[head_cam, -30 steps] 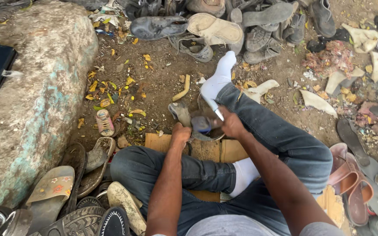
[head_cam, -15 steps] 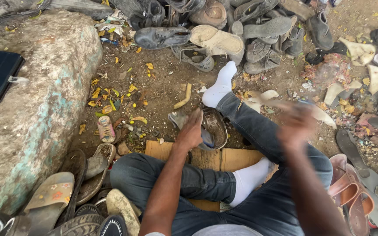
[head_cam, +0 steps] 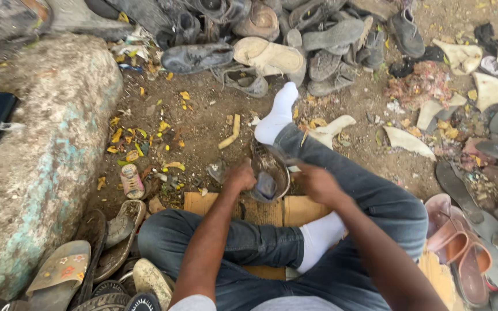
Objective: The person sits on the ground and uses a knife to scrape and cut the sole of a worn shoe. They repeatedly scrape the sole surface and trim edges, then set the shoe aside and pick up another shoe to continue scraping its sole.
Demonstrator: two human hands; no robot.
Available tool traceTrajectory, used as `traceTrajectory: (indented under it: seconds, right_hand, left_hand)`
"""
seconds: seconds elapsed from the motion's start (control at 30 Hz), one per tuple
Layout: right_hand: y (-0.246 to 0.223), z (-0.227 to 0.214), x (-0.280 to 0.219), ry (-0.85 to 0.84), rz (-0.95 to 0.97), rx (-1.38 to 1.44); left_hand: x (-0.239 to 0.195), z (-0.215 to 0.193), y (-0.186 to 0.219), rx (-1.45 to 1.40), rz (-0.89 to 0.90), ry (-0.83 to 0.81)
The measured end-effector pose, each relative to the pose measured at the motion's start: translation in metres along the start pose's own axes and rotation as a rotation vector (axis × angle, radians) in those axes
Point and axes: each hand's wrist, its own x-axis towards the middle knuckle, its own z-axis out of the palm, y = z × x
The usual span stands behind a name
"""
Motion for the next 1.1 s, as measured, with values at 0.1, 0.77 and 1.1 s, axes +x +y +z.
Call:
traceTrajectory:
  seconds: [0.1, 0.77, 1.1]
  right_hand:
    - [-0.021, 0.036, 0.055, -0.170, -0.073, -0.145]
    - [-0.062, 0.036, 0.036, -0.525, 0.159, -0.414]
    - [-0.054, 0.017, -0.013, -0.629, 0.199, -0.453]
  left_hand:
    - [-0.015, -0.008, 0.002, -0.051, -0.015, 0.082]
    - [-0.066, 0.001, 0.016, -0.026, 0.032, 0.174]
    - [-0.106, 0.064, 0.012, 0.007, 0.196, 0.451]
